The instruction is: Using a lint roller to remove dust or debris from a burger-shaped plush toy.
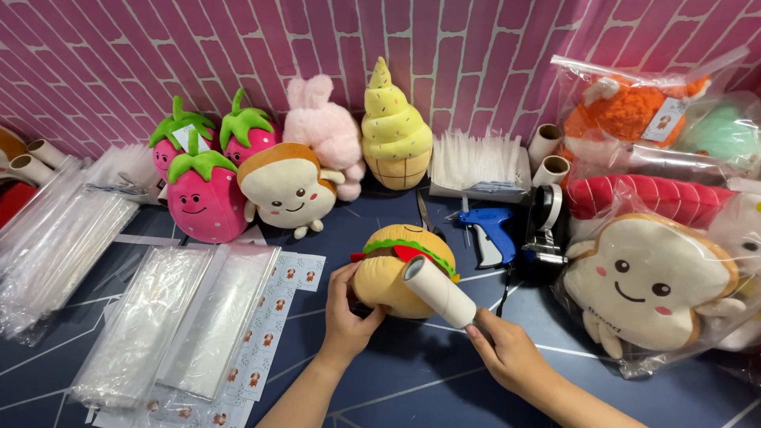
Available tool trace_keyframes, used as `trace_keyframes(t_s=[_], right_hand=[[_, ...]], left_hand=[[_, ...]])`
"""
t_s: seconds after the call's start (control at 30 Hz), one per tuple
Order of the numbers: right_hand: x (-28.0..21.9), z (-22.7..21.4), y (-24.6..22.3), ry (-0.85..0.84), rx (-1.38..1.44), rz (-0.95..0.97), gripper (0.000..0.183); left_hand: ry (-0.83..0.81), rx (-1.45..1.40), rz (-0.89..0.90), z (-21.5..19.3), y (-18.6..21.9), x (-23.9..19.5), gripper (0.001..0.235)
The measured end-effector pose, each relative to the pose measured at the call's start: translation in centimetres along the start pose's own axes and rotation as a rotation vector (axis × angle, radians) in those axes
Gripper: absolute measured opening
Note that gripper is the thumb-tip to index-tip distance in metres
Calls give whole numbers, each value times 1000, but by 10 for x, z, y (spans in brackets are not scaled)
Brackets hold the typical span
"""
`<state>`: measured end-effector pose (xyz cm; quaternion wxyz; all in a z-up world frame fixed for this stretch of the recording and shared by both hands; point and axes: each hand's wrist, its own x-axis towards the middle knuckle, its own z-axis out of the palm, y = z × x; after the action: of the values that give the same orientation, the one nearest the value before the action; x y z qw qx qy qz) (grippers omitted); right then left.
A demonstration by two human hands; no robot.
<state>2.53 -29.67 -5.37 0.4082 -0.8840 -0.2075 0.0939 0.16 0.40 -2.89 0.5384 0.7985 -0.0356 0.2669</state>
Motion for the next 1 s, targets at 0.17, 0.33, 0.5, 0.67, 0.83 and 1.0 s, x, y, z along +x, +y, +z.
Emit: trace_keyframes(t_s=[0.17,0.33,0.5,0.67,0.83,1.0], right_hand=[[-1,4,-2,-34,-208,-305,21],[0,8,27,30,-30,-280,25],[4,10,43,352,217,-82,28],[11,2,26,277,138,-42,27],[9,-1,15,185,39,-64,27],[5,0,13,163,-23,-188,27]], left_hand=[[13,-184,-181,6,4,4,76],[14,-298,-449,6,2,6,76],[-45,-207,-284,5,-7,2,86],[-75,-265,-291,2,-5,5,80],[-64,-339,-231,1,-5,6,77],[-17,-331,-360,-1,-14,6,77]])
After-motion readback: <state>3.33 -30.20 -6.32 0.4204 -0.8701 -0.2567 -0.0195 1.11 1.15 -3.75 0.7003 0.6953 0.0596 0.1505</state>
